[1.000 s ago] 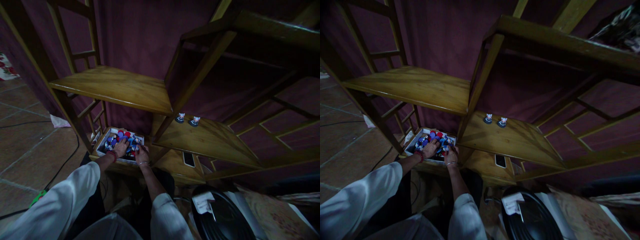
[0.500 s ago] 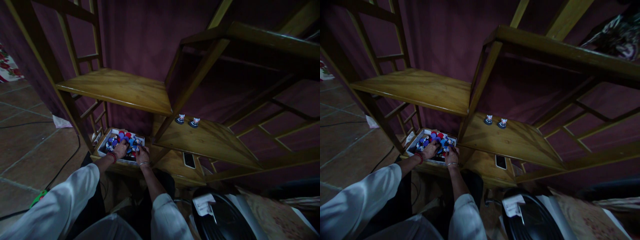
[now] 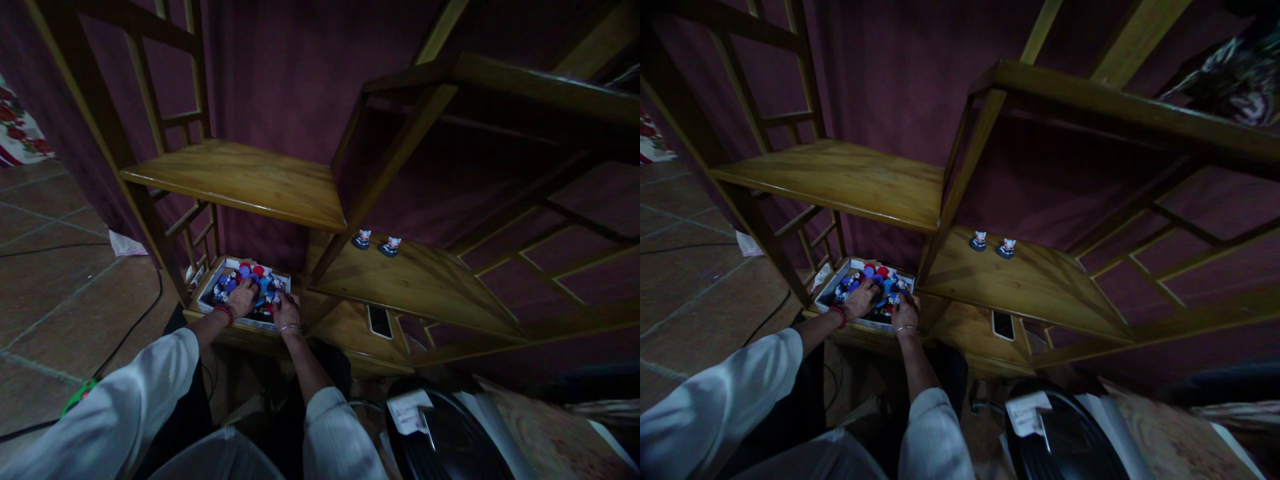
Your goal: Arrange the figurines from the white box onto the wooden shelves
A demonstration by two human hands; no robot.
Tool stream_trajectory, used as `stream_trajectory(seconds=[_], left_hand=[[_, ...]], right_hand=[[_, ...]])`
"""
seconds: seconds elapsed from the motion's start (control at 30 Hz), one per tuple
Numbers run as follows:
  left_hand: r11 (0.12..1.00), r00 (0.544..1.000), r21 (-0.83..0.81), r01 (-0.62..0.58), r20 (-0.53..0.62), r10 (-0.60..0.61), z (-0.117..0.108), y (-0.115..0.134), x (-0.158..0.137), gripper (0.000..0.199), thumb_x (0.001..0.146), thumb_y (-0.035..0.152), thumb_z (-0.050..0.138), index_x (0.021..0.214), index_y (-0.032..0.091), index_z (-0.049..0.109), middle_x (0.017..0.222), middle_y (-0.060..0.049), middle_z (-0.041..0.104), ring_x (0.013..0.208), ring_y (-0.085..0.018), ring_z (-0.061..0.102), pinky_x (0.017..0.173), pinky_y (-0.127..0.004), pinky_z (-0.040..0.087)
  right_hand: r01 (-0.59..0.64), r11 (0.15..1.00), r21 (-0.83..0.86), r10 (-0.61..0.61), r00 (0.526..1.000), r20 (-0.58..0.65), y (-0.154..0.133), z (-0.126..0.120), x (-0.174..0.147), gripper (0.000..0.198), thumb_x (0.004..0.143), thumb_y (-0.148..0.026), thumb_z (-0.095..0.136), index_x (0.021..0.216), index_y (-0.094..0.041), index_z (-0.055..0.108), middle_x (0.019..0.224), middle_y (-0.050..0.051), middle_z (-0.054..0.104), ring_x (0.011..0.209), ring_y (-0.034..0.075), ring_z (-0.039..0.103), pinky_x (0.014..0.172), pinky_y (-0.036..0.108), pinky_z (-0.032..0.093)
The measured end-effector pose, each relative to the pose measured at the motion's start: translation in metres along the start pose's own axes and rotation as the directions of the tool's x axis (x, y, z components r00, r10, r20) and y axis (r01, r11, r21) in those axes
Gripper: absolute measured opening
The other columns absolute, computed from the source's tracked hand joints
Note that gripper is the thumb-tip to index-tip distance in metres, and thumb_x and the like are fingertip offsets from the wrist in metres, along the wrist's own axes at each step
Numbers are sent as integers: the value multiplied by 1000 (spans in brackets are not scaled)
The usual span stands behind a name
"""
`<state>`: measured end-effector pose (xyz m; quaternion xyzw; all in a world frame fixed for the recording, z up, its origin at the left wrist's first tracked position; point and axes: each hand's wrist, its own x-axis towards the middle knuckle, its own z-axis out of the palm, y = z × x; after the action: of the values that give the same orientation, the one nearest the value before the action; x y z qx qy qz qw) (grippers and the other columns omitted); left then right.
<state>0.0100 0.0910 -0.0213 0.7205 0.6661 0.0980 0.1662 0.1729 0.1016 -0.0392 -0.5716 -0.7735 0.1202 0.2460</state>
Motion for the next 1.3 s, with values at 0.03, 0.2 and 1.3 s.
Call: stream_trajectory(seconds=[0.03,0.2,1.3], left_hand=[[1000,1000,9,-9,-19,9,0,0,0,38,71,16,54,109,15,51,115,-12,42,110,-24,43,95,-35,34],[999,1000,34,-4,-14,5,-2,-1,-1,43,68,16,55,110,9,52,117,-16,41,110,-28,42,96,-36,32],[971,996,-219,90,38,-84,-3,-10,-15,49,67,14,53,116,11,51,111,-12,55,106,-22,49,92,-29,36]], right_hand=[[1,1000,-3,-1,1000,10,0,0,0,30,76,-19,48,103,-20,62,96,6,62,102,20,45,91,25,36],[8,1000,-4,-8,999,44,1,-1,0,32,76,-18,48,106,-20,60,98,6,62,105,20,44,92,26,34],[-48,999,-19,51,980,193,-20,-4,6,21,80,-26,47,98,-27,57,81,1,65,70,14,59,61,21,38]])
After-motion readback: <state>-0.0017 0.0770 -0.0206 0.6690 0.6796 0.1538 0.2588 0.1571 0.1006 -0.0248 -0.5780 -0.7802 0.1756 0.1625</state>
